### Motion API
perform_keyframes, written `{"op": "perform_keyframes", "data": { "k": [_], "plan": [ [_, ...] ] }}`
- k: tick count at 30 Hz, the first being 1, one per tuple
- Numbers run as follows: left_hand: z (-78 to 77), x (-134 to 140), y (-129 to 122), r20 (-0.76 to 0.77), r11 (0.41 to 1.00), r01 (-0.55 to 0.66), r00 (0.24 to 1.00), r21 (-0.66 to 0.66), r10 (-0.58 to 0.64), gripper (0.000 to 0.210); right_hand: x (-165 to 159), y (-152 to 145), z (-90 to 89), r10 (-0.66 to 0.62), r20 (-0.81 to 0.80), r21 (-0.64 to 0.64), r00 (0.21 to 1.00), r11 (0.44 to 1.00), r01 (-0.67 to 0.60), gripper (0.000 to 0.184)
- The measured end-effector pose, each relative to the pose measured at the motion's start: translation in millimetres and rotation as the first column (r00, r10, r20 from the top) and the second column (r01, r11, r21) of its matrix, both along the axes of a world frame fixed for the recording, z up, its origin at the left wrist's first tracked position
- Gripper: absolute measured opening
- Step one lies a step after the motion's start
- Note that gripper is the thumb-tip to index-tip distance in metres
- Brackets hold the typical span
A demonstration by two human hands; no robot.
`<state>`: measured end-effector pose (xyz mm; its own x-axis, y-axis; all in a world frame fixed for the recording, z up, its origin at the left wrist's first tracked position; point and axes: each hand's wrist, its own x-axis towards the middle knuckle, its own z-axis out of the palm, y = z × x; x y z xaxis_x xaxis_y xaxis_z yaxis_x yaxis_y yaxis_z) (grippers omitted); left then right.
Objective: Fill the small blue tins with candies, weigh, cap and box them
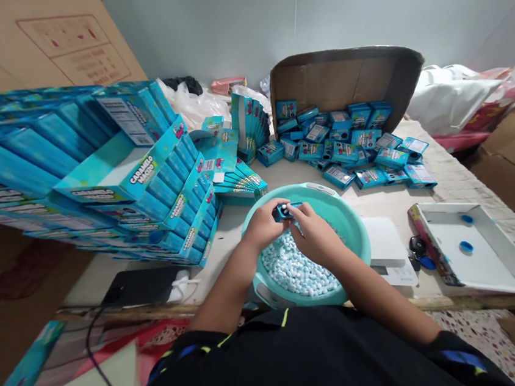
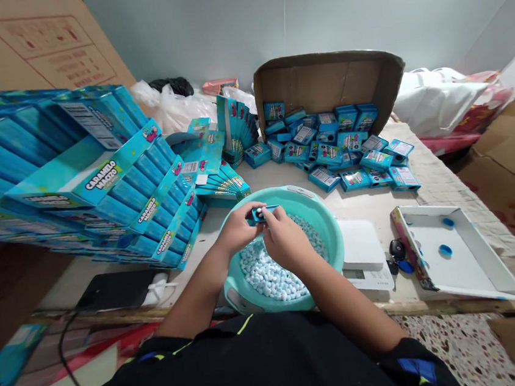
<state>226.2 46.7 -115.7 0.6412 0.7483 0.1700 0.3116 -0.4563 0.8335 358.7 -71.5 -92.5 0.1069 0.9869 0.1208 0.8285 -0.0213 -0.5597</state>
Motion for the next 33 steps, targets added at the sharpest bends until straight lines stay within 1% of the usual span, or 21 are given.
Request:
{"op": "perform_keyframes", "data": {
  "k": [7,10,15,18,21,24,27,30,33],
  "plan": [
    [7.3,-0.7,-2.2,-0.023,1.000,0.021,1.000,0.009,-0.021,0.049,-1.1,-0.8,-0.6,0.030,-0.009,0.028,1.000,0.999,-0.029,0.045],
    [6.3,-1.0,-2.0,-0.031,1.000,0.015,0.999,0.012,-0.015,0.050,-0.1,-1.1,-1.4,0.032,-0.003,0.032,0.999,0.999,-0.032,0.048],
    [2.7,-1.8,-0.8,-0.037,1.000,0.013,0.999,0.024,-0.012,0.050,1.4,-1.1,-0.8,0.018,0.014,-0.002,1.000,1.000,-0.018,0.050],
    [4.0,-1.9,-1.2,-0.024,1.000,0.009,1.000,0.021,-0.009,0.051,1.2,-1.2,0.4,0.020,-0.008,-0.002,1.000,1.000,-0.020,0.050],
    [5.7,-1.4,-2.0,-0.006,1.000,-0.006,1.000,-0.009,0.006,0.053,0.6,-1.8,1.7,0.011,-0.044,0.008,0.999,1.000,-0.011,0.051],
    [4.7,-0.1,-2.1,0.022,0.999,-0.033,0.999,-0.036,0.033,0.052,0.4,-2.3,2.9,-0.030,-0.079,0.014,0.996,0.999,0.031,0.051],
    [2.2,1.4,-1.7,0.085,0.997,-0.058,0.994,-0.059,0.063,0.050,1.1,-2.3,3.6,-0.105,-0.088,0.004,0.991,0.994,0.106,0.054],
    [0.4,2.1,-1.3,0.111,0.992,-0.085,0.989,-0.092,0.095,0.051,2.3,-1.9,3.4,-0.178,-0.064,-0.015,0.982,0.984,0.177,0.055],
    [-0.3,2.0,-0.9,0.110,0.990,-0.106,0.987,-0.089,0.115,0.052,3.0,-1.6,1.9,-0.219,-0.033,0.002,0.975,0.976,0.219,0.055]
  ]
}}
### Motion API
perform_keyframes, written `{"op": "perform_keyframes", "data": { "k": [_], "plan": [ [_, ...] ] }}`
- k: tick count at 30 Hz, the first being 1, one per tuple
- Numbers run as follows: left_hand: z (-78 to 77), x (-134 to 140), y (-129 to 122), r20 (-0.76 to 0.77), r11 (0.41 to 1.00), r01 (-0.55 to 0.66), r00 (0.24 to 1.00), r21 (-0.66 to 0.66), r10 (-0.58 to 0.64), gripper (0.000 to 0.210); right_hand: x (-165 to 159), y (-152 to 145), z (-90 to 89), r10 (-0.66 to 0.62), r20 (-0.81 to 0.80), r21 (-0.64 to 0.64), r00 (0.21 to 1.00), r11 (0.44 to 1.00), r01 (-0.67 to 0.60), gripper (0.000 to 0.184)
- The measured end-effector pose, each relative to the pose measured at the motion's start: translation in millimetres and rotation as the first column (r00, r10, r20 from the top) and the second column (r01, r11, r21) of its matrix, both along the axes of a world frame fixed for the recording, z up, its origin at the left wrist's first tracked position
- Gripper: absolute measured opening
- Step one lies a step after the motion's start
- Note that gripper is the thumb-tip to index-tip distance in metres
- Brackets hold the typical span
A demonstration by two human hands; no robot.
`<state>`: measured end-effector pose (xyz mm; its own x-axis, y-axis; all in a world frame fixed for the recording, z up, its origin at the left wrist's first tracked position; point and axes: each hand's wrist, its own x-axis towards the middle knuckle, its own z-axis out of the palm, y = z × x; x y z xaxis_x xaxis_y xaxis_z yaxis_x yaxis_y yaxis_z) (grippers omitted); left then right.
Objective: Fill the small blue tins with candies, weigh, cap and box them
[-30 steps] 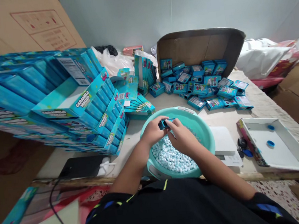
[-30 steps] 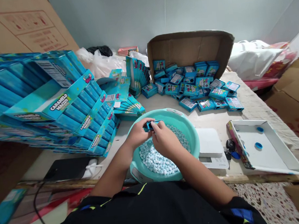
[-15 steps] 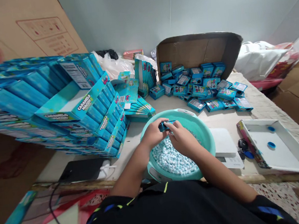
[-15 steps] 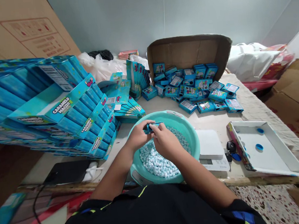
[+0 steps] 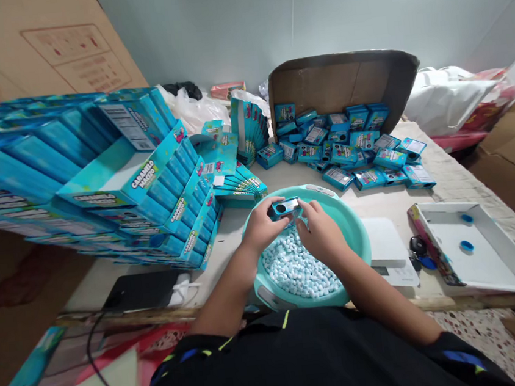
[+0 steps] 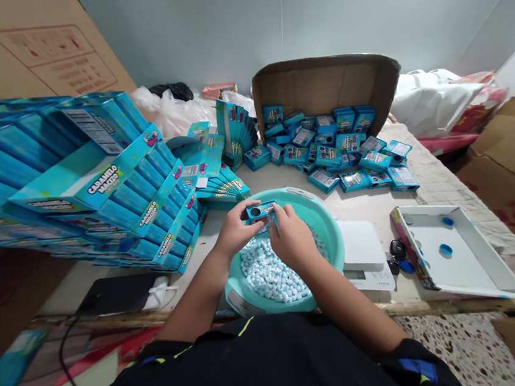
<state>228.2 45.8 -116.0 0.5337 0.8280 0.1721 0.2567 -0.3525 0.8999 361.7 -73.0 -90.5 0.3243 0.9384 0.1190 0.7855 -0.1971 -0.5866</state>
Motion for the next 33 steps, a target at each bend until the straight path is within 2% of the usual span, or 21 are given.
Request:
{"op": "perform_keyframes", "data": {
  "k": [5,10,19,23,26,33],
  "plan": [
    [-0.5,0.0,0.2,0.011,1.000,0.014,1.000,0.020,-0.015,0.052,0.6,0.0,-2.7,0.006,0.028,0.002,1.000,1.000,-0.006,0.054],
    [0.5,0.3,-1.3,0.035,1.000,0.013,0.999,0.010,-0.014,0.051,1.1,0.3,-2.9,-0.004,-0.017,0.019,1.000,1.000,0.004,0.058],
    [1.7,-1.4,-2.2,0.018,0.998,0.021,1.000,0.056,-0.022,0.050,-2.5,0.8,-2.4,-0.028,-0.017,-0.024,0.999,0.999,0.027,0.060],
    [2.8,-1.6,-3.2,0.020,0.997,0.045,0.999,0.058,-0.046,0.050,1.2,1.4,-1.4,-0.040,0.044,-0.030,0.998,0.999,0.042,0.055],
    [2.9,-1.9,-3.5,0.008,0.996,0.057,0.998,0.068,-0.058,0.051,4.7,1.9,-2.7,-0.045,0.073,0.020,0.996,0.999,0.044,0.047],
    [2.5,-3.5,-2.8,0.002,0.993,0.097,0.995,0.068,-0.098,0.052,9.7,2.1,-5.7,-0.027,0.028,0.116,0.999,0.993,0.023,0.034]
  ]
}}
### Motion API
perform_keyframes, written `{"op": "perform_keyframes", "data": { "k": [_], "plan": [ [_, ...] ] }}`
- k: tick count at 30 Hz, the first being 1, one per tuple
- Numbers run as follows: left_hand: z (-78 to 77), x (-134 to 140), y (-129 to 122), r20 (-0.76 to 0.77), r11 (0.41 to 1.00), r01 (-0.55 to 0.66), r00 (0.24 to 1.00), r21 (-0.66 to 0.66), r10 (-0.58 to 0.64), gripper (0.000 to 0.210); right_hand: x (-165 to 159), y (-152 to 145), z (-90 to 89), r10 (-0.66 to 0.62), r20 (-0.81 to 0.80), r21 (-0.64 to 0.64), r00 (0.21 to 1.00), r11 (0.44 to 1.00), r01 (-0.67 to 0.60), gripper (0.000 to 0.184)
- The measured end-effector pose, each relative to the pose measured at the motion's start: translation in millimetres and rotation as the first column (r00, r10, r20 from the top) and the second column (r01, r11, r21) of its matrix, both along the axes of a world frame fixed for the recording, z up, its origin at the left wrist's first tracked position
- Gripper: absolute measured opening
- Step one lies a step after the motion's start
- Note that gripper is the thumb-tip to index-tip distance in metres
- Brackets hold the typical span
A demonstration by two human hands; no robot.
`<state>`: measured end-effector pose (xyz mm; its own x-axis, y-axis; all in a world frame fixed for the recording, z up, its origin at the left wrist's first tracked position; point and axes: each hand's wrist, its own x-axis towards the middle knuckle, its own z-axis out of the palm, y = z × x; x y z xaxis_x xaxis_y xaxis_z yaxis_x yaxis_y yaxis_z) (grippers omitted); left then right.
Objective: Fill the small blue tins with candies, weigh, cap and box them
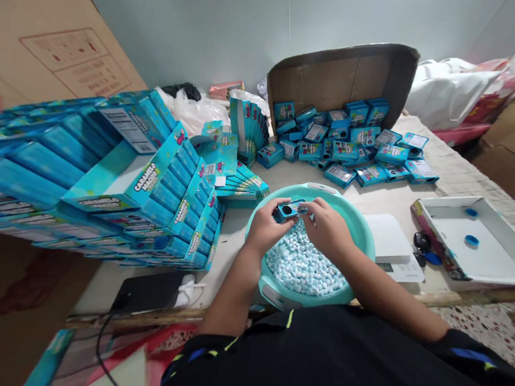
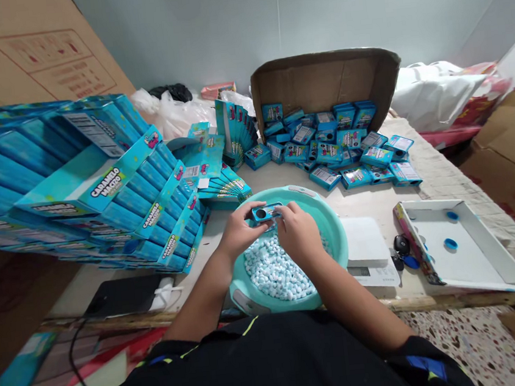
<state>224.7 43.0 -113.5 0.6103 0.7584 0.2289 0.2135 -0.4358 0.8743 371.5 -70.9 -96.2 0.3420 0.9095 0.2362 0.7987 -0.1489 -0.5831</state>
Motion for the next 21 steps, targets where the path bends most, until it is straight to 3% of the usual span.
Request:
{"op": "perform_keyframes", "data": {
  "k": [6,13,21],
  "plan": [
    [-0.6,-0.2,-0.4,-0.037,1.000,0.000,0.999,0.004,0.000,0.052,6.2,1.9,-3.0,-0.012,-0.047,0.053,0.999,0.998,0.015,0.028],
    [-1.8,-0.9,1.8,-0.026,1.000,0.008,1.000,-0.026,-0.009,0.051,11.3,6.8,-8.7,0.135,-0.051,0.146,0.990,0.981,-0.126,0.025],
    [-4.0,-4.7,6.3,-0.020,0.995,0.095,0.995,0.007,-0.094,0.047,-1.9,4.8,-9.9,0.245,-0.002,0.179,0.970,0.954,-0.241,0.041]
  ]
}}
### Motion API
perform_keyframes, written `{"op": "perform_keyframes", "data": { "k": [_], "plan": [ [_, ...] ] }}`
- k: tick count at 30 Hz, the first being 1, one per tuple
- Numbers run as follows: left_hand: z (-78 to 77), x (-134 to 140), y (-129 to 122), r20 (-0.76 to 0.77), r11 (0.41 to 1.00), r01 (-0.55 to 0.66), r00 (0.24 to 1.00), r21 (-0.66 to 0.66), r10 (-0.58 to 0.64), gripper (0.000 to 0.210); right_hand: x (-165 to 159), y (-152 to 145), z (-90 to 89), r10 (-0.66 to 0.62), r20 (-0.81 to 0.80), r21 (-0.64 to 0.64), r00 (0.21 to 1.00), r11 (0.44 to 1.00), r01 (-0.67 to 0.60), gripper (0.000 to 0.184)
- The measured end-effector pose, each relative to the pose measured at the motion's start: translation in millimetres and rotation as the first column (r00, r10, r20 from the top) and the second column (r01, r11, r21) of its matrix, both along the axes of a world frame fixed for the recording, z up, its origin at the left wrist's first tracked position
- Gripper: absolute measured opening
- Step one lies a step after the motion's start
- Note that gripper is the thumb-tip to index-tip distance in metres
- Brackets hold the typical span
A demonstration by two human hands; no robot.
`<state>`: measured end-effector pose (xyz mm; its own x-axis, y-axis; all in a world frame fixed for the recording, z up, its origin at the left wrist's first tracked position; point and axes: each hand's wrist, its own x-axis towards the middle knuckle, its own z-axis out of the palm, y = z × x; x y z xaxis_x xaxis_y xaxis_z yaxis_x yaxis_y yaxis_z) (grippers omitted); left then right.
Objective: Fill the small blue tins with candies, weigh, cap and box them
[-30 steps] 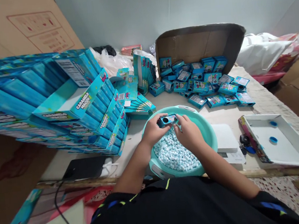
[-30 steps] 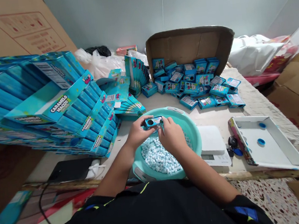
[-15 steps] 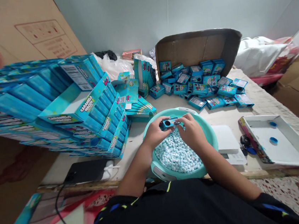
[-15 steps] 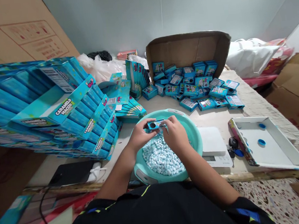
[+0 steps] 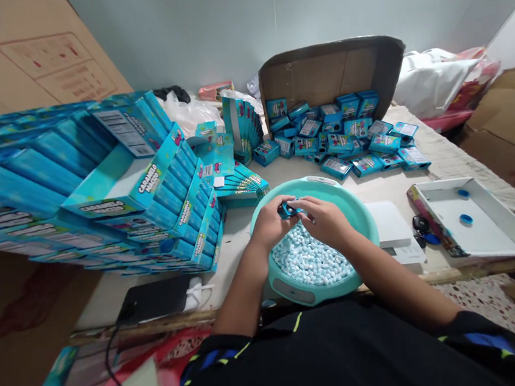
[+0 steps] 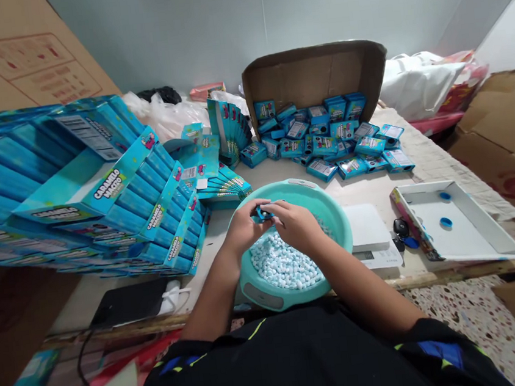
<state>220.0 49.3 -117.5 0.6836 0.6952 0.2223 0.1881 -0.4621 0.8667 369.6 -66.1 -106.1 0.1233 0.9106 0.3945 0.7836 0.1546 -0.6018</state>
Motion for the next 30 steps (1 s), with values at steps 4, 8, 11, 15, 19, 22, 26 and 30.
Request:
{"op": "perform_keyframes", "data": {
  "k": [4,8,11,15,19,22,26,30],
  "plan": [
    [-1.5,1.0,-1.1,0.016,0.999,0.020,1.000,-0.037,-0.019,0.047,0.3,0.2,-3.4,0.062,-0.052,0.065,0.997,0.996,-0.059,0.039],
    [-1.2,4.6,-1.5,0.096,0.992,-0.028,0.995,-0.120,0.040,0.054,7.3,-2.0,2.5,-0.010,-0.084,0.193,0.996,0.981,0.026,0.032],
    [1.7,8.1,8.9,0.150,0.983,-0.095,0.982,-0.159,0.119,0.064,18.1,-5.4,2.5,-0.239,-0.129,0.175,0.962,0.950,0.260,0.028],
    [7.1,13.4,36.4,0.125,0.985,-0.156,0.979,-0.070,0.164,0.067,29.5,-17.2,-9.4,-0.238,0.143,-0.335,0.961,0.902,0.273,0.042],
    [7.2,14.4,52.2,0.087,0.987,-0.153,0.984,-0.049,0.157,0.058,23.3,-32.7,-18.9,0.106,0.385,-0.736,0.917,0.634,0.237,0.073],
    [2.9,9.9,49.1,0.072,0.988,-0.132,0.988,-0.078,0.138,0.054,11.4,-39.6,-16.2,0.282,0.422,-0.800,0.862,0.563,0.207,0.098],
    [0.6,3.0,37.9,-0.029,0.995,-0.083,0.996,0.048,0.085,0.046,-0.3,-43.0,-9.1,0.371,0.380,-0.835,0.847,0.531,0.142,0.105],
    [2.0,-1.6,31.4,-0.179,0.986,-0.052,0.981,0.160,0.081,0.044,-0.7,-42.1,-15.2,0.362,0.311,-0.844,0.879,0.531,0.079,0.093]
  ]
}}
